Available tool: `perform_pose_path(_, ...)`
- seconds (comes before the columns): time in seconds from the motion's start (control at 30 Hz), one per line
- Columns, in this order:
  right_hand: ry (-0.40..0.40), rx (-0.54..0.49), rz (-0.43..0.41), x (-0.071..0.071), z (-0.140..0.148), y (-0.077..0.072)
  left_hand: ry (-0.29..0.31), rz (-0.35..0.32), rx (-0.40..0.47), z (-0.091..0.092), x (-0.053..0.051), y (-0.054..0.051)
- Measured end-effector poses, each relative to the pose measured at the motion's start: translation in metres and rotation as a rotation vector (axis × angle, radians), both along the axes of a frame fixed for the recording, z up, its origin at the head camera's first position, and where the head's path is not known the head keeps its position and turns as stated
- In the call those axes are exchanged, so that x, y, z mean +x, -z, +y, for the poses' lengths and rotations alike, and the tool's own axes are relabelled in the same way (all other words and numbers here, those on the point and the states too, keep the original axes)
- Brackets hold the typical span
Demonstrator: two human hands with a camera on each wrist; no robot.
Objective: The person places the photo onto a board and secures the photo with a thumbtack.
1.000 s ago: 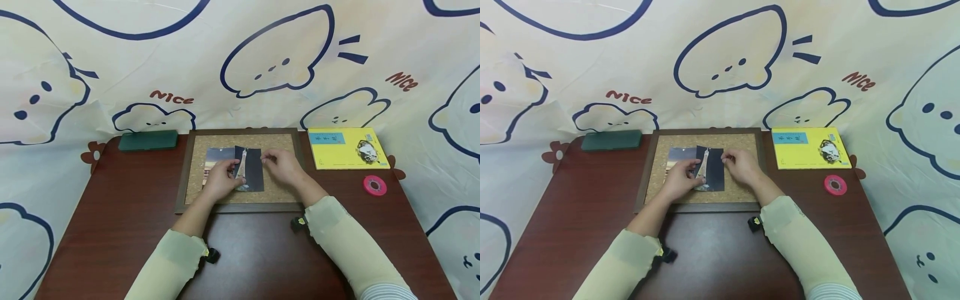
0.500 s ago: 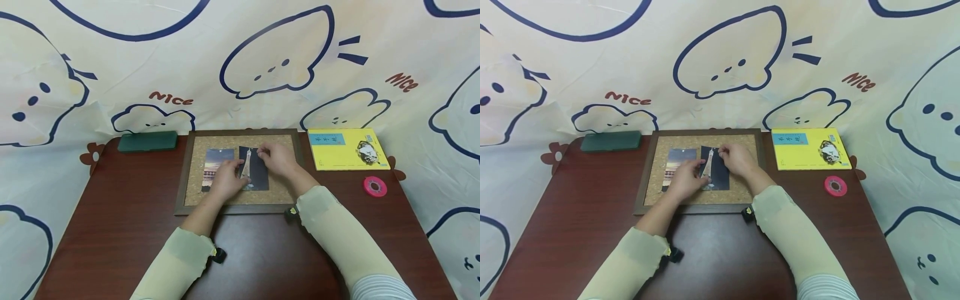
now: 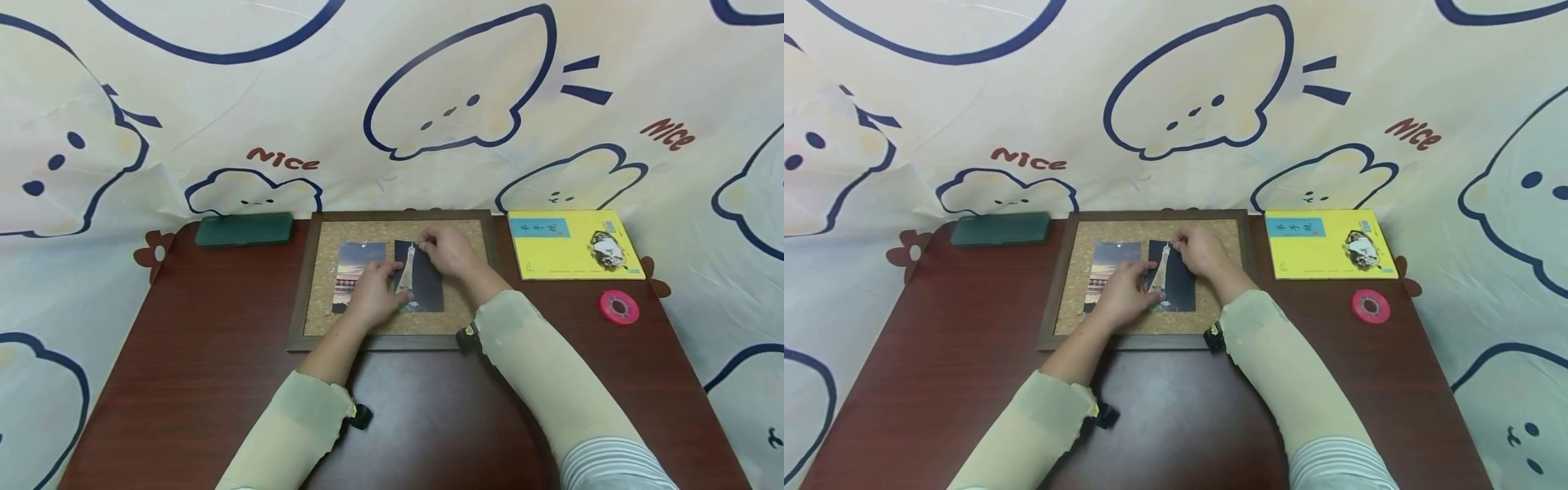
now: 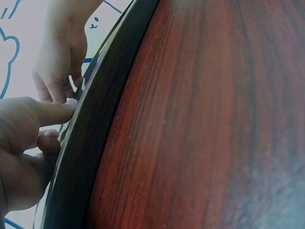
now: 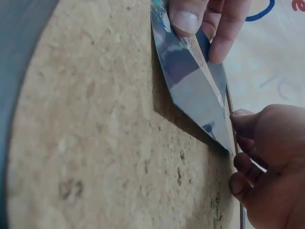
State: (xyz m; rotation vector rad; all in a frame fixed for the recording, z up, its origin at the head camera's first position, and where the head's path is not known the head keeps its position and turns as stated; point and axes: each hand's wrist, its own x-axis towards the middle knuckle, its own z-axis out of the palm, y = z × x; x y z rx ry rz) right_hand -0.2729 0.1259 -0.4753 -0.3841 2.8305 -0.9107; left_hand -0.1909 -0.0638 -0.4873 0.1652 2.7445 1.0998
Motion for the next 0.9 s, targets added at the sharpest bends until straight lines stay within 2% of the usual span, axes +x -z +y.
perform_pose_path(0.6, -0.018, 0.094, -0.05, -0.014, -0.01, 0.003, 0.004, -0.004, -0.013, -0.001, 0.004, 0.001)
perform_pose_path(0.73, -0.009, 0.08, -0.066, -0.017, -0.011, 0.001, 0.006, 0.001, -0.007, -0.001, 0.004, 0.001)
perform_pose_path(0.9, 0.039, 0.045, -0.083, -0.019, -0.011, -0.002, 0.009, 0.01, -0.007, 0.0, 0.004, 0.003)
